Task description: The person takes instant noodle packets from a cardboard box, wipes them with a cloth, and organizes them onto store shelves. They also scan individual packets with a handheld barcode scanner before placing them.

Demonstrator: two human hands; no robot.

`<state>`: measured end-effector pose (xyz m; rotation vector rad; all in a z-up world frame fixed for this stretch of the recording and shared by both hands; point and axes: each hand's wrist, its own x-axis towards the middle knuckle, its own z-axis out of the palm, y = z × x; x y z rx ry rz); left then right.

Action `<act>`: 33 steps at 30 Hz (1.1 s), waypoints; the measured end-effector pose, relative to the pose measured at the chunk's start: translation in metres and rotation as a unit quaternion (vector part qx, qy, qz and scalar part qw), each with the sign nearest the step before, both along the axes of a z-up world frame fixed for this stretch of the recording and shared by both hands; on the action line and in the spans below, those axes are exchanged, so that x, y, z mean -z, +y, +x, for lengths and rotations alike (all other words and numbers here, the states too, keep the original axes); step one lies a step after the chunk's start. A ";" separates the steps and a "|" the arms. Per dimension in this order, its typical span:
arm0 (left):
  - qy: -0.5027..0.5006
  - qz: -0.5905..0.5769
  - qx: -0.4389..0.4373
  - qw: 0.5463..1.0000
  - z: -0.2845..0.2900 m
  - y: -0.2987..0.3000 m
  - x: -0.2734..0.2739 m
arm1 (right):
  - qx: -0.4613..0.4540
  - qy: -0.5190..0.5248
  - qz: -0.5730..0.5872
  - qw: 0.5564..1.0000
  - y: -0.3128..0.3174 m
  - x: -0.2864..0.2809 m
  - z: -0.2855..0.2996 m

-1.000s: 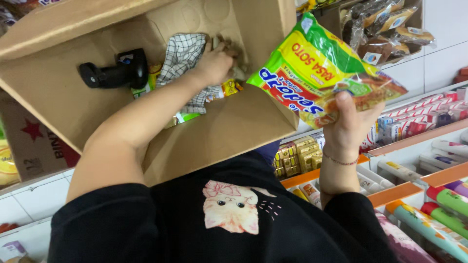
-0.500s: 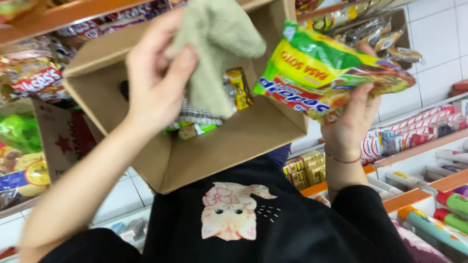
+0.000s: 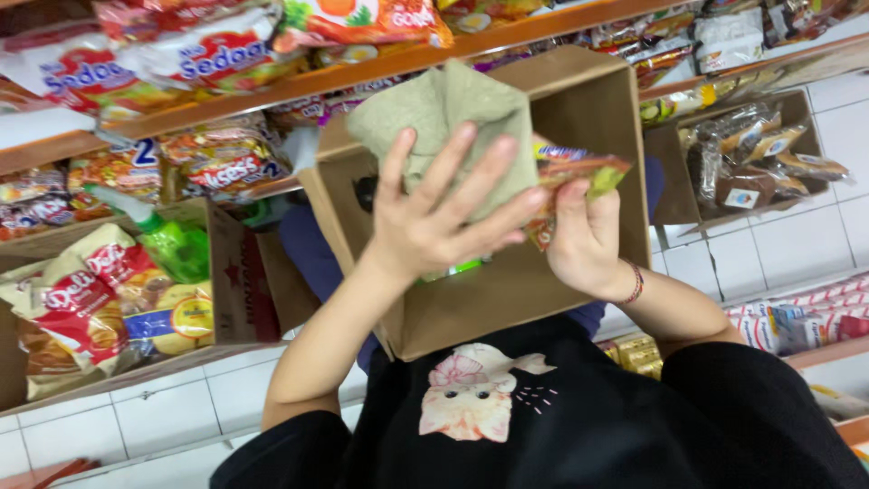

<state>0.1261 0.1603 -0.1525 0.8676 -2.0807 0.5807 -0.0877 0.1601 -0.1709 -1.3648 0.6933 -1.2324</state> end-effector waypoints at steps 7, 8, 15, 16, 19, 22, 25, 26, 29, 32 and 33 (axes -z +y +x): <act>0.192 0.076 0.029 0.978 0.056 -0.020 0.016 | -0.059 -0.045 0.080 0.994 -0.026 -0.004 0.035; 0.216 0.059 0.034 0.974 0.058 -0.017 0.014 | -0.068 -0.068 0.098 0.991 -0.027 0.003 0.037; 0.049 0.114 -0.016 0.992 0.014 -0.003 0.004 | -0.084 -0.079 0.174 0.978 -0.041 0.069 0.030; 0.034 0.106 -0.028 0.993 0.015 -0.008 0.006 | -0.086 -0.105 0.192 0.972 -0.045 0.073 0.031; -0.008 0.042 -0.066 0.997 0.016 -0.011 0.013 | -0.092 -0.112 0.162 0.976 -0.043 0.066 0.028; -0.012 0.024 -0.070 0.997 0.023 -0.009 0.019 | -0.054 -0.112 0.177 0.976 -0.043 0.044 0.026; 0.041 0.030 -0.076 0.996 0.029 -0.010 0.024 | -0.049 -0.128 0.145 0.980 -0.042 0.017 0.018; 0.084 0.060 -0.073 0.992 0.030 -0.011 0.026 | -0.046 -0.132 0.141 0.980 -0.044 0.011 0.017; 0.299 0.180 -0.065 0.935 0.025 -0.012 0.031 | -0.037 -0.156 0.137 0.978 -0.049 -0.006 0.013; 0.587 0.283 0.024 0.758 0.018 -0.012 0.033 | -0.037 -0.217 0.167 0.961 -0.051 -0.016 0.019; 0.638 0.281 0.106 0.709 0.022 -0.012 0.031 | -0.044 -0.243 0.196 0.949 -0.051 -0.017 0.021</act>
